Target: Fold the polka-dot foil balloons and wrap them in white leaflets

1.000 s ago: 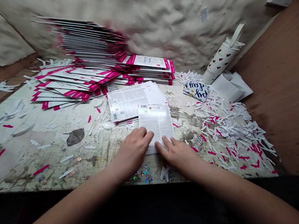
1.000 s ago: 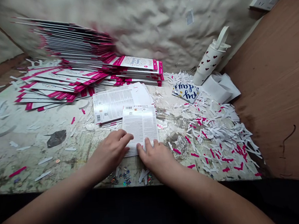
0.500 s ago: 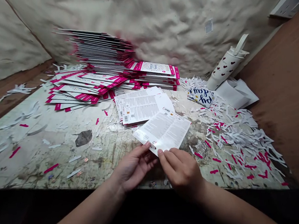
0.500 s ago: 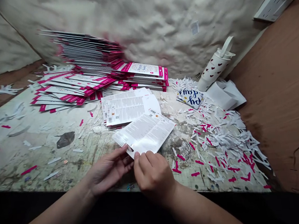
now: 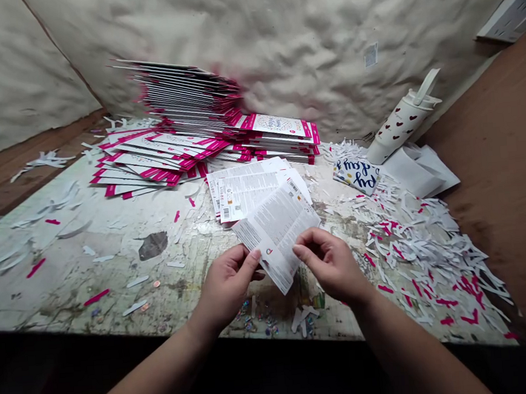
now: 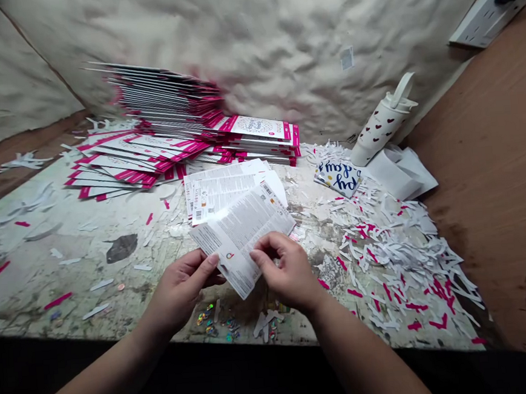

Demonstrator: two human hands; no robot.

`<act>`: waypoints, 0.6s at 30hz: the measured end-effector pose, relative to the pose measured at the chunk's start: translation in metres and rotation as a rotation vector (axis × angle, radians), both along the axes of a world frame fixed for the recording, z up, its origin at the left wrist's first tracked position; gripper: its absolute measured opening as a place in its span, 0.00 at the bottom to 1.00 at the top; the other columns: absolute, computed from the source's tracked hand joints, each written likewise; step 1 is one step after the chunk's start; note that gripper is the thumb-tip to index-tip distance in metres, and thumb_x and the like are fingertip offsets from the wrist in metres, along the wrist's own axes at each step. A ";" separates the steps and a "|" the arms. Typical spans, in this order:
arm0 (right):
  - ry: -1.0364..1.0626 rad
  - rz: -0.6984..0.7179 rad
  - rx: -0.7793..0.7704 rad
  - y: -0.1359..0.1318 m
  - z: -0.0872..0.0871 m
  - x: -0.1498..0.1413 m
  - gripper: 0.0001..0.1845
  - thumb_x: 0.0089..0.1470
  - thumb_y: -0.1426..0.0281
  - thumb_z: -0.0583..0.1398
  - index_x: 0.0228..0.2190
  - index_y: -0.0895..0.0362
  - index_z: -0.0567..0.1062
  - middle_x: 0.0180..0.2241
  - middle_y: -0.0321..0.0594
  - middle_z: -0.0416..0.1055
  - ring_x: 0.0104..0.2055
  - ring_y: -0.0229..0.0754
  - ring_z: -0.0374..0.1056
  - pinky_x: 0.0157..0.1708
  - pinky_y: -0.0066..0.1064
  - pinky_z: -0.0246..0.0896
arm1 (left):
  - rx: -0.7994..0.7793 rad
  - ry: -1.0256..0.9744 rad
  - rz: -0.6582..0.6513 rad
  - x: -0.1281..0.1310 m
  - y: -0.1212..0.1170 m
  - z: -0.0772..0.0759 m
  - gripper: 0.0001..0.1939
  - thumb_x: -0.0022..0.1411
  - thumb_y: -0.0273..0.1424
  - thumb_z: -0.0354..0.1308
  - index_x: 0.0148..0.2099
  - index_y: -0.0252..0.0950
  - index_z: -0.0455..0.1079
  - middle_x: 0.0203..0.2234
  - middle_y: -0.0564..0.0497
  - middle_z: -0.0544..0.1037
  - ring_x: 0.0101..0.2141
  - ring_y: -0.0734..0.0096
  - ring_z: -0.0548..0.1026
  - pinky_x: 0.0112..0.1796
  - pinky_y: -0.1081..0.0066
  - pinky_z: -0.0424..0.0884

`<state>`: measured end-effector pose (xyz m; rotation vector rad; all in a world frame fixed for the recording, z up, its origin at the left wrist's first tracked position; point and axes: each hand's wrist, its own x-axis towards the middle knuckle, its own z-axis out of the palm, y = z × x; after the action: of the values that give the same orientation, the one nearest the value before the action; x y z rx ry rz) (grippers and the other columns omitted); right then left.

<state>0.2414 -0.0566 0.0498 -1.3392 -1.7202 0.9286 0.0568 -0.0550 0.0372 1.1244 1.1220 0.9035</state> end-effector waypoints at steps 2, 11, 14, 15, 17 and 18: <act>-0.083 0.045 -0.053 0.001 0.006 0.006 0.07 0.52 0.66 0.57 0.27 0.57 0.67 0.25 0.34 0.64 0.28 0.35 0.60 0.27 0.26 0.55 | 0.032 0.023 -0.032 0.002 0.002 0.006 0.13 0.58 0.39 0.55 0.35 0.33 0.69 0.30 0.50 0.74 0.32 0.69 0.72 0.34 0.70 0.72; -0.114 0.249 -0.010 0.000 0.028 0.018 0.10 0.55 0.67 0.54 0.24 0.57 0.65 0.24 0.34 0.63 0.27 0.35 0.60 0.28 0.26 0.56 | 0.243 0.174 -0.111 0.014 0.008 0.018 0.14 0.62 0.37 0.48 0.29 0.33 0.65 0.22 0.53 0.68 0.26 0.74 0.68 0.28 0.75 0.67; -0.303 0.081 0.169 0.000 0.043 0.047 0.10 0.50 0.63 0.60 0.25 0.57 0.68 0.26 0.37 0.66 0.32 0.39 0.63 0.32 0.30 0.60 | 0.415 0.364 -0.167 0.009 0.011 0.032 0.08 0.61 0.33 0.49 0.33 0.34 0.65 0.25 0.53 0.69 0.27 0.74 0.68 0.28 0.75 0.66; -0.339 -0.045 0.303 -0.001 0.049 0.056 0.12 0.45 0.63 0.64 0.29 0.57 0.70 0.30 0.40 0.68 0.37 0.43 0.64 0.37 0.34 0.60 | 0.519 0.437 -0.243 0.009 0.013 0.040 0.06 0.60 0.31 0.50 0.33 0.34 0.65 0.24 0.53 0.68 0.26 0.75 0.67 0.27 0.76 0.65; -0.300 -0.154 0.493 -0.002 0.060 0.068 0.20 0.39 0.65 0.67 0.37 0.57 0.72 0.39 0.44 0.69 0.47 0.50 0.62 0.48 0.42 0.56 | 0.728 0.500 -0.430 0.009 0.017 0.058 0.05 0.59 0.27 0.50 0.31 0.36 0.65 0.22 0.55 0.67 0.23 0.78 0.65 0.26 0.78 0.63; -0.232 -0.093 0.498 -0.002 0.063 0.071 0.21 0.40 0.67 0.67 0.39 0.56 0.72 0.41 0.44 0.70 0.49 0.50 0.62 0.51 0.43 0.54 | 0.805 0.470 -0.467 0.010 0.020 0.066 0.05 0.59 0.26 0.50 0.31 0.36 0.65 0.21 0.56 0.67 0.22 0.79 0.65 0.26 0.79 0.63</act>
<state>0.3125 -0.0585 0.1131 -1.2054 -1.8834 0.2662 0.0668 -0.0349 0.1030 2.2430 0.7865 0.7381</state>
